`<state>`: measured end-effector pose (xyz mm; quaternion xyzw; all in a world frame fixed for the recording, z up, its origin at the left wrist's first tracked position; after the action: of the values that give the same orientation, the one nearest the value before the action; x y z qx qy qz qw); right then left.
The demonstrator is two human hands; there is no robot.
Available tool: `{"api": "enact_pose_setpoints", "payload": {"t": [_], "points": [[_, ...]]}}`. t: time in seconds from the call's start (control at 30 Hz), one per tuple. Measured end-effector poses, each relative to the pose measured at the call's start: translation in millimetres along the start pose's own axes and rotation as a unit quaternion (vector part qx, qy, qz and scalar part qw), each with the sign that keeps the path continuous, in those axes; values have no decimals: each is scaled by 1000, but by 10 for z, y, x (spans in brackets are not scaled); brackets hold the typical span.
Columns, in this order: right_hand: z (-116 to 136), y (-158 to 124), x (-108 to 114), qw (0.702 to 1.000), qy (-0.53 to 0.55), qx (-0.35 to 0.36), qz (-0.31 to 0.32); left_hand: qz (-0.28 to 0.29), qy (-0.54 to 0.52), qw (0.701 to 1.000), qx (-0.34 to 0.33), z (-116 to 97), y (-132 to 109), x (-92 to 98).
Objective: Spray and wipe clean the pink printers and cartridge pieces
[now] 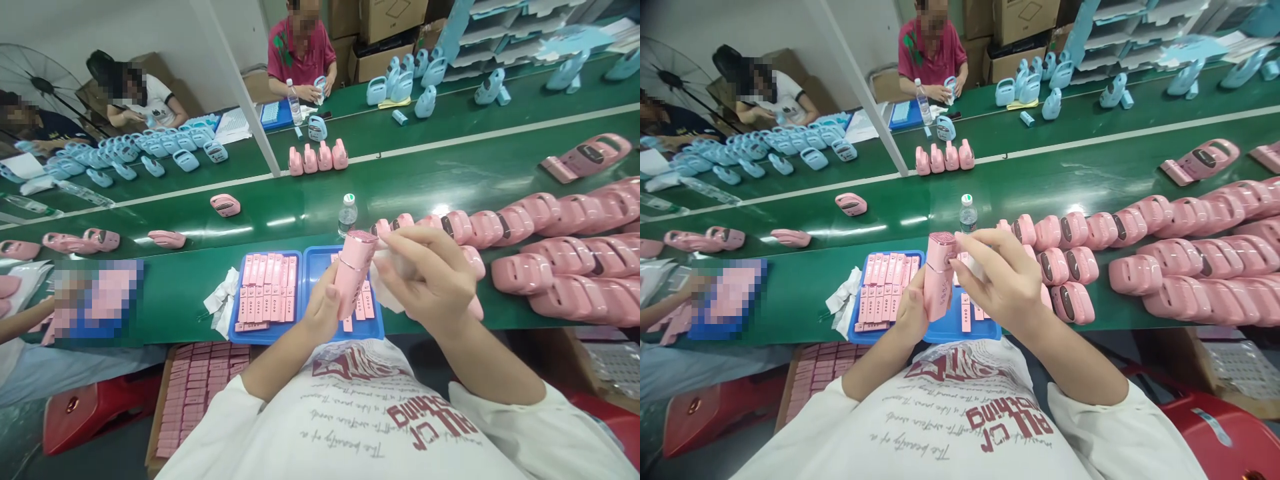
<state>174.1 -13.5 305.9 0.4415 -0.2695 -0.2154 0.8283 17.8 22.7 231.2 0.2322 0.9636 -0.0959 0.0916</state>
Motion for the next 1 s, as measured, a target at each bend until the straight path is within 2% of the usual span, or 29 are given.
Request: {"api": "enact_pose_setpoints", "payload": {"t": [0.17,0.37,0.43,0.53,0.63,0.8,1.0], "points": [[5,4,-62,999,-48,14,0,-12,3,1000,-15,-78,-45,-59],[-97,-24,-142,995,-72,43,-50,36,89,986,-137,-249,-48,-186],[-143,-30,-167,995,-74,32,-63,39,95,986,-128,-228,-48,-193],[-175,-27,-185,995,-76,15,-58,36,57,997,-48,-131,-51,-174],[-143,-9,-167,996,-53,43,-55,36,26,999,-8,-74,-58,-159],[-130,10,-99,995,-53,53,-67,23,53,997,-57,-95,-40,-148],[-313,-29,41,990,-75,-16,-116,66,98,984,-136,-134,-21,-158]]}}
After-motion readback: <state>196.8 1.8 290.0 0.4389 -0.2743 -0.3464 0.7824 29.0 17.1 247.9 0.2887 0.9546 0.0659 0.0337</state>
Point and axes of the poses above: each hand's wrist, its own y-axis towards the middle knuckle, its own x-axis out of the back of the hand, z = x × y, the point moved 3 cm from there along y, towards the middle knuckle, and after that the axes turned 11 degrees about y, right-handed, at the moved point
